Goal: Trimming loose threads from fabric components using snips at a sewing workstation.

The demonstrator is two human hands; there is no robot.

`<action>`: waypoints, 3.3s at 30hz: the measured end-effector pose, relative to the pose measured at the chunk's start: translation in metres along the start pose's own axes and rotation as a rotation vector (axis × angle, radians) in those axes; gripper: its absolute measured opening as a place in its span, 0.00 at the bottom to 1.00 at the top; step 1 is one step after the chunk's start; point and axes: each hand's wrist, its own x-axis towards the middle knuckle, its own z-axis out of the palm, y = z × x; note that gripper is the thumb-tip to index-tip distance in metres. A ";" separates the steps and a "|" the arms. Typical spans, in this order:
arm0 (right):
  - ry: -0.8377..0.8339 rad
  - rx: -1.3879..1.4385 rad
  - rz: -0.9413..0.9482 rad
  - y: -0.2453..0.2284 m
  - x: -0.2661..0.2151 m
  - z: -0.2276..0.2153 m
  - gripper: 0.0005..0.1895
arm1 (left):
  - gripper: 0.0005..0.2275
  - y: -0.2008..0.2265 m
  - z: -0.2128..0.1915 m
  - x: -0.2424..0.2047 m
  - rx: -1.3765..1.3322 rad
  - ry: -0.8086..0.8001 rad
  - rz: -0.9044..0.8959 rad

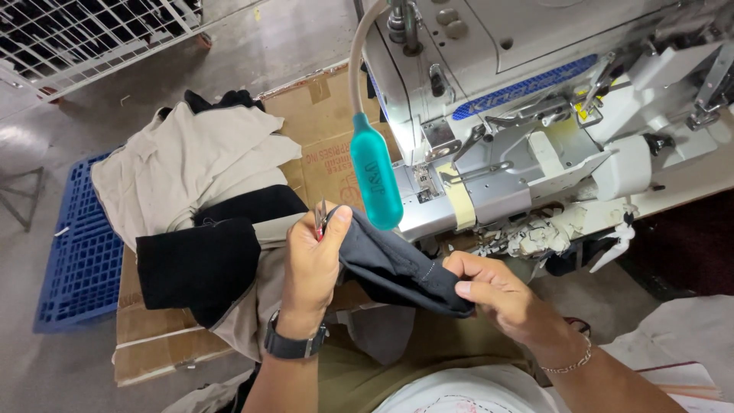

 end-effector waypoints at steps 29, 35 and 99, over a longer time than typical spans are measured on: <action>0.028 0.025 0.033 0.018 0.014 0.027 0.13 | 0.08 0.002 -0.022 -0.013 0.045 -0.187 0.028; -0.029 -0.001 0.093 0.022 0.014 0.030 0.15 | 0.10 0.001 -0.021 -0.009 0.070 -0.169 0.051; 0.217 -0.110 -0.175 0.010 0.059 0.045 0.14 | 0.12 0.042 -0.007 -0.053 0.736 0.066 0.590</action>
